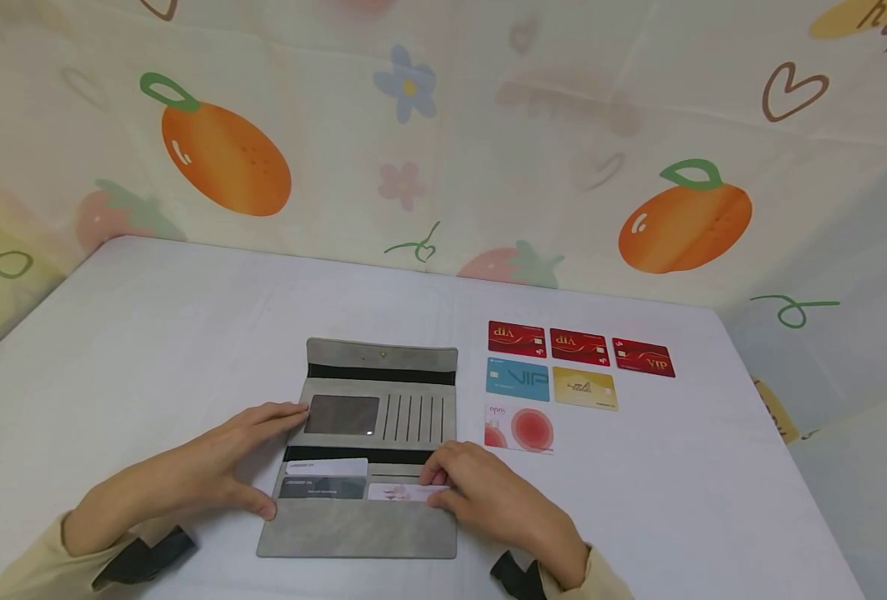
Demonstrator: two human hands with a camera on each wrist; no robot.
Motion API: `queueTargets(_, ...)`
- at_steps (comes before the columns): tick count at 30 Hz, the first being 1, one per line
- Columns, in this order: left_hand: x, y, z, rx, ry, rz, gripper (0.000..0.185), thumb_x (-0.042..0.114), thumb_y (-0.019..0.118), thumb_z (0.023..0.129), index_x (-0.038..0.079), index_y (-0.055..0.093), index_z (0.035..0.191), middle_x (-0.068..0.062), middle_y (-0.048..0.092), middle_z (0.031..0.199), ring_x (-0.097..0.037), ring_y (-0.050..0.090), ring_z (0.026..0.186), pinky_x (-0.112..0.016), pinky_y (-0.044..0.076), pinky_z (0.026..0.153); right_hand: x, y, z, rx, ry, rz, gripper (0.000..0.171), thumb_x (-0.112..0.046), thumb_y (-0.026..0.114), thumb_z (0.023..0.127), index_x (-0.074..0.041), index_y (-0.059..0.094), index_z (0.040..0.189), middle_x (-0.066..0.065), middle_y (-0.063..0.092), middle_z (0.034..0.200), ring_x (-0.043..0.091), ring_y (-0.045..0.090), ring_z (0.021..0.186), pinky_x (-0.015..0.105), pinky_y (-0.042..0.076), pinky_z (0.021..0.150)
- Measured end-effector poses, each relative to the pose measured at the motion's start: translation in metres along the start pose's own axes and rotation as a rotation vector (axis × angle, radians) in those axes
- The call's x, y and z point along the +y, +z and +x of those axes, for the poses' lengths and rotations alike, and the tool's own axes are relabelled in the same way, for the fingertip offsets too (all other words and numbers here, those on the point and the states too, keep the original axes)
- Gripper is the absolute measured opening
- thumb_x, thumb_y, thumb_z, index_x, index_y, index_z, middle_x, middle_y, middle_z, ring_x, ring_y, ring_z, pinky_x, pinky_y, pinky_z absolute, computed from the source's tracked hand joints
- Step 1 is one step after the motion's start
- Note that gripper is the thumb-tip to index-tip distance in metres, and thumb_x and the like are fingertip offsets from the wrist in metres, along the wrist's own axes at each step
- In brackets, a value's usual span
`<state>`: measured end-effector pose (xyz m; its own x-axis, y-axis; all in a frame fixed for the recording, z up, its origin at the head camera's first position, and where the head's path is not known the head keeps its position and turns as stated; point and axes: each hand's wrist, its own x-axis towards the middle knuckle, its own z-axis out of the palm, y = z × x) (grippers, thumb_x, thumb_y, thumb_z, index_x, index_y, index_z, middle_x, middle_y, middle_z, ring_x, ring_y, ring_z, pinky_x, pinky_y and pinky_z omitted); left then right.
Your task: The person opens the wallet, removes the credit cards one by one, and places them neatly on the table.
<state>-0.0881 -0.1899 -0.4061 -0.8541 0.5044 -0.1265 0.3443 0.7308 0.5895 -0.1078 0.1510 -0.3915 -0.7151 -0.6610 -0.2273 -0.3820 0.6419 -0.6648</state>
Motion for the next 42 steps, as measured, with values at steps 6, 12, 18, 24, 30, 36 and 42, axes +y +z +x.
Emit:
queueTargets(6,0.0003,-0.0001,0.0002,-0.001,0.006,0.002,0.107,0.044,0.088,0.065,-0.001,0.039,0.149,-0.018,0.036,0.155,-0.041,0.037,0.14,-0.06,0.037,0.109,0.0011,-0.0005,0.0008,0.008,-0.034,0.015,0.014,-0.011,0.067,0.093,-0.011,0.07,0.107,-0.008,0.06,0.09,0.002,0.051,0.081,0.017,0.049,0.071)
queueTargets(12,0.0003,-0.0003,0.0002,0.002,0.009,0.001,0.107,0.043,0.088,0.065,-0.001,0.039,0.149,-0.018,0.037,0.154,-0.042,0.037,0.14,-0.061,0.037,0.109,0.0016,-0.0011,0.0016,0.004,-0.039,0.032,0.017,-0.012,0.066,0.094,-0.01,0.071,0.11,-0.008,0.062,0.092,0.002,0.051,0.083,0.017,0.05,0.072)
queueTargets(18,-0.0004,-0.0003,-0.0003,0.004,0.014,-0.006,0.107,0.044,0.088,0.065,0.0,0.039,0.15,-0.017,0.037,0.154,-0.041,0.037,0.14,-0.06,0.037,0.109,0.0023,-0.0007,0.0016,0.011,-0.037,0.033,0.018,-0.012,0.067,0.093,-0.011,0.072,0.11,-0.007,0.063,0.094,0.002,0.052,0.082,0.017,0.049,0.072)
queueTargets(24,-0.0004,-0.0001,0.0001,0.009,0.018,-0.004,0.108,0.045,0.088,0.065,-0.002,0.04,0.149,-0.018,0.037,0.155,-0.041,0.037,0.14,-0.06,0.036,0.11,0.0028,-0.0012,0.0013,0.02,-0.025,0.048,0.018,-0.013,0.066,0.094,-0.012,0.073,0.111,-0.006,0.064,0.097,0.004,0.053,0.084,0.017,0.049,0.072)
queueTargets(30,0.0008,-0.0004,-0.0002,0.005,0.014,-0.01,0.108,0.044,0.088,0.065,-0.001,0.039,0.149,-0.018,0.037,0.155,-0.042,0.037,0.141,-0.061,0.036,0.11,0.005,-0.002,0.0024,0.086,0.007,0.07,0.017,-0.013,0.065,0.094,-0.012,0.074,0.109,-0.005,0.065,0.097,0.009,0.055,0.086,0.017,0.052,0.073)
queueTargets(36,0.0016,-0.0005,-0.0007,-0.002,0.004,-0.017,0.108,0.043,0.087,0.065,0.0,0.038,0.15,-0.018,0.035,0.155,-0.042,0.035,0.141,-0.061,0.036,0.11,0.0072,-0.002,0.004,0.131,-0.013,0.085,0.016,-0.012,0.064,0.095,-0.012,0.074,0.108,-0.004,0.066,0.099,0.012,0.056,0.089,0.018,0.053,0.075)
queueTargets(42,0.0018,-0.0005,-0.001,0.005,0.006,-0.013,0.107,0.042,0.088,0.065,0.0,0.038,0.15,-0.018,0.036,0.155,-0.042,0.036,0.141,-0.061,0.036,0.11,0.0065,-0.002,0.003,0.165,-0.043,0.062,0.019,-0.011,0.062,0.096,-0.011,0.074,0.111,-0.002,0.065,0.101,0.009,0.056,0.088,0.017,0.052,0.074)
